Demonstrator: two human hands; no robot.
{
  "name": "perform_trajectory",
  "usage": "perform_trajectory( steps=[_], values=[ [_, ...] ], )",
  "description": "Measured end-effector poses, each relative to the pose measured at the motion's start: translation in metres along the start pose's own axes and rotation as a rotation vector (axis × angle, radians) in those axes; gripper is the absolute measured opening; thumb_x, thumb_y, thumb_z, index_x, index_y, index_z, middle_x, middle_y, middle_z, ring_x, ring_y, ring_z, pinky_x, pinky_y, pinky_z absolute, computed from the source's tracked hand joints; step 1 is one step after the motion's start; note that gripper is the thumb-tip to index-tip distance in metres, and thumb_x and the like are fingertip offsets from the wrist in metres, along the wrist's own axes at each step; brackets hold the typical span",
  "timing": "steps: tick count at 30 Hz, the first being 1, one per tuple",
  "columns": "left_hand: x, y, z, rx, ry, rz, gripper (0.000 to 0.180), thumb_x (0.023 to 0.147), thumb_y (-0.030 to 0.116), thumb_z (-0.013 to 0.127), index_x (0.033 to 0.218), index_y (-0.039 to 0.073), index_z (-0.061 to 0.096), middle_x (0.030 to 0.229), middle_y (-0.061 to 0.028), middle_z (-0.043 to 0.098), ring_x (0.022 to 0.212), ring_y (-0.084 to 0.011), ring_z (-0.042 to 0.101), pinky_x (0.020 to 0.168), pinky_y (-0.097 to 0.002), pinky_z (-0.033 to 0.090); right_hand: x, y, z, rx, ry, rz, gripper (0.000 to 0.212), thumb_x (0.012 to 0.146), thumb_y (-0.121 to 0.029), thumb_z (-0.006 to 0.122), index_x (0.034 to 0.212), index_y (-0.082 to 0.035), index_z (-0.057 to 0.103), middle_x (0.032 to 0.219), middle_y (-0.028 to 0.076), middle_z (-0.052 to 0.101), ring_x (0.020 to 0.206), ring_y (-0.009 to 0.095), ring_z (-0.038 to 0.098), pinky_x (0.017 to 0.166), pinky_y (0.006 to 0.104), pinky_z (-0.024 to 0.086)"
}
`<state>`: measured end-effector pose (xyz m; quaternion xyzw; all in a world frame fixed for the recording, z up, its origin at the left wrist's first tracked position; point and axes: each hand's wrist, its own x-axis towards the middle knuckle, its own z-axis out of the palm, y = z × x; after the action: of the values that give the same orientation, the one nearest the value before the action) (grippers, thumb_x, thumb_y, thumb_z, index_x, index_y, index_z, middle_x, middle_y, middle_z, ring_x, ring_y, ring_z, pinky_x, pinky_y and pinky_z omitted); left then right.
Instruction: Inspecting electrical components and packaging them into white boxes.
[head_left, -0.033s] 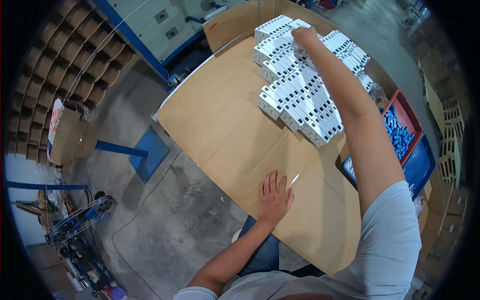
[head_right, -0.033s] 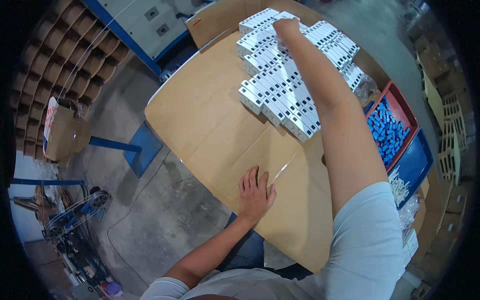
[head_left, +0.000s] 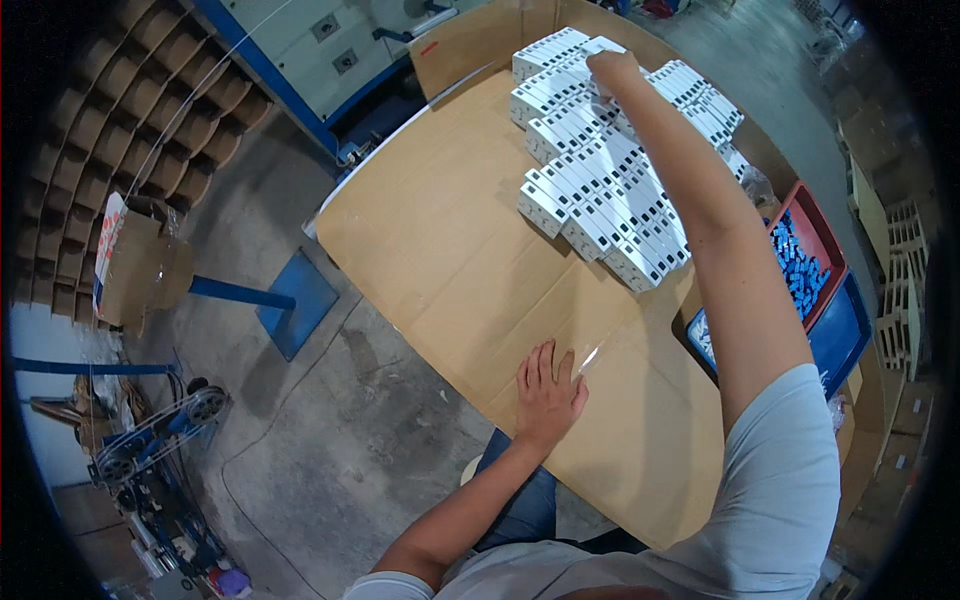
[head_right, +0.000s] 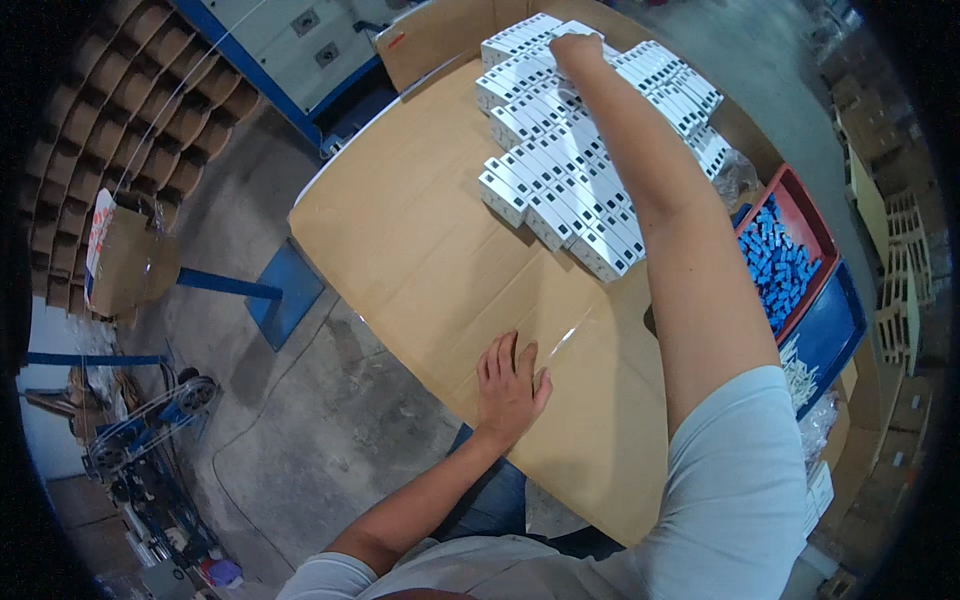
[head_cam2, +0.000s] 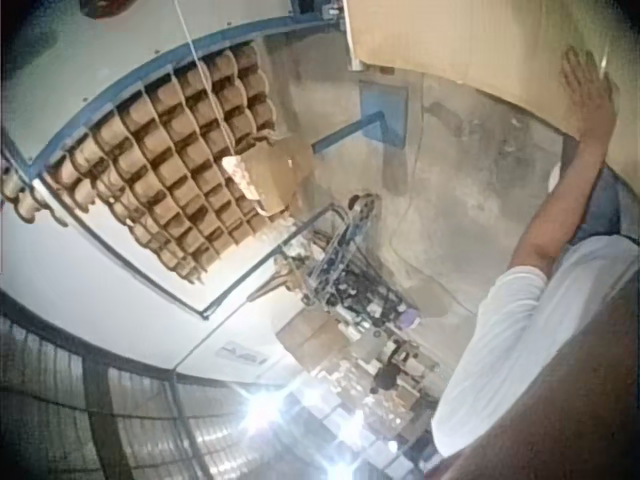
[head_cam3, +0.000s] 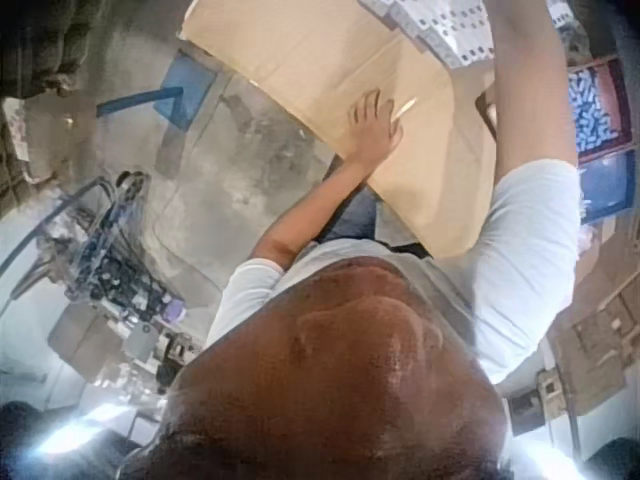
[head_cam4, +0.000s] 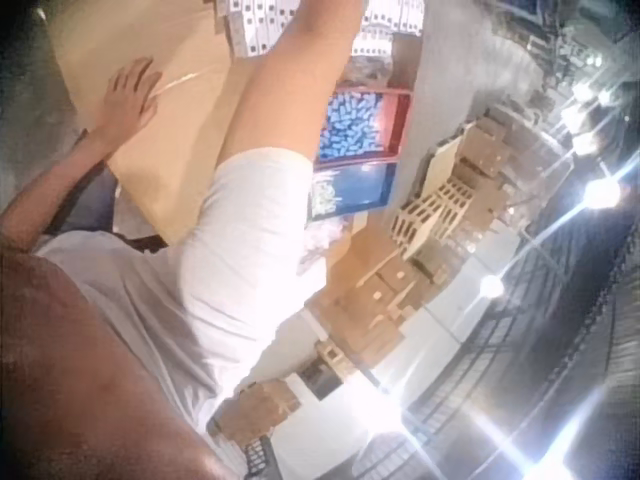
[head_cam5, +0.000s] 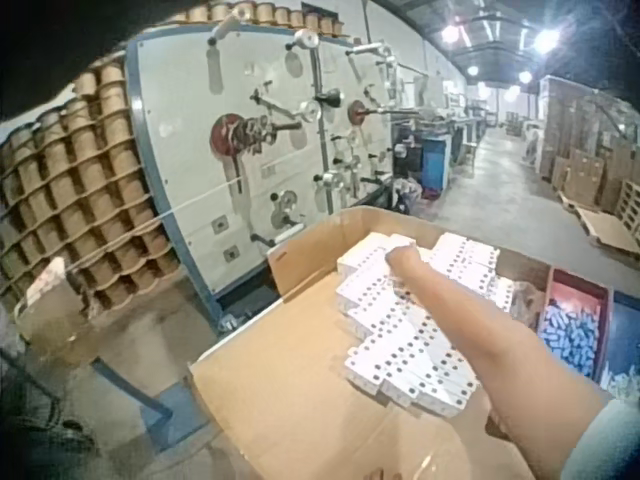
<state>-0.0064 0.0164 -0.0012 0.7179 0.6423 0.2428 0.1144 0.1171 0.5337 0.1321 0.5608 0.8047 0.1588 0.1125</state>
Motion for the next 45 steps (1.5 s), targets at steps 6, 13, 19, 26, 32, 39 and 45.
perform_trajectory(
  steps=[6,13,19,26,32,39,45],
  values=[
    [0.001,-0.002,0.007,-0.002,-0.040,0.000,0.046,0.090,0.030,0.066,0.128,0.005,0.059,0.140,-0.0217,0.047,0.136,-0.0374,0.040,0.112,-0.0511,0.033,0.015,0.016,-0.004,0.043,-0.153,0.011,0.057,0.069,-0.023,0.085,0.120,-0.008,0.066,0.115,0.017,0.072,0.109,0.035,0.069,0.087,0.0443,0.058],
    [0.005,-0.002,0.004,-0.020,-0.032,-0.012,0.048,0.090,0.031,0.065,0.130,0.006,0.058,0.143,-0.0207,0.045,0.137,-0.0368,0.039,0.114,-0.0516,0.031,0.065,0.093,0.026,0.056,0.116,0.065,0.041,0.076,-0.010,0.073,0.117,-0.007,0.068,0.113,0.019,0.072,0.109,0.037,0.068,0.088,0.0460,0.058],
    [0.001,-0.002,0.006,-0.008,-0.035,-0.009,0.049,0.090,0.033,0.065,0.131,0.006,0.058,0.144,-0.0204,0.045,0.138,-0.0368,0.039,0.114,-0.0519,0.031,0.054,0.118,0.022,0.090,0.146,0.161,0.041,0.080,-0.005,0.068,0.121,-0.009,0.066,0.119,0.017,0.070,0.112,0.037,0.067,0.089,0.0468,0.058],
    [-0.002,-0.004,0.006,0.018,-0.048,-0.039,0.049,0.090,0.033,0.065,0.131,0.008,0.058,0.145,-0.0194,0.045,0.138,-0.0357,0.039,0.114,-0.0514,0.030,0.036,0.103,0.010,0.018,0.103,0.177,0.041,0.081,-0.005,0.069,0.122,-0.010,0.064,0.121,0.016,0.068,0.116,0.036,0.065,0.089,0.0473,0.058],
    [0.001,0.001,0.007,-0.002,-0.049,-0.018,0.049,0.090,0.032,0.065,0.131,0.008,0.058,0.146,-0.0193,0.044,0.138,-0.0354,0.039,0.114,-0.0512,0.030,0.051,0.137,0.032,0.030,0.111,0.105,0.022,0.089,-0.006,0.065,0.111,-0.006,0.066,0.116,0.020,0.069,0.112,0.040,0.066,0.085,0.0482,0.058],
    [0.002,-0.002,0.005,0.007,-0.055,-0.033,0.047,0.091,0.032,0.064,0.130,0.007,0.058,0.145,-0.0198,0.044,0.138,-0.0358,0.039,0.115,-0.0510,0.029,0.062,0.123,0.057,0.072,0.215,0.099,0.016,0.098,-0.009,0.053,0.107,-0.003,0.065,0.106,0.024,0.070,0.100,0.043,0.068,0.083,0.0501,0.057],
    [-0.001,-0.001,0.004,0.011,-0.058,-0.032,0.048,0.092,0.034,0.061,0.132,0.007,0.058,0.146,-0.0199,0.044,0.139,-0.0352,0.039,0.115,-0.0507,0.030,0.056,0.130,0.041,0.204,0.258,0.020,0.017,0.096,-0.010,0.055,0.101,0.000,0.068,0.104,0.027,0.069,0.098,0.045,0.067,0.080,0.0498,0.055]
  ],
)
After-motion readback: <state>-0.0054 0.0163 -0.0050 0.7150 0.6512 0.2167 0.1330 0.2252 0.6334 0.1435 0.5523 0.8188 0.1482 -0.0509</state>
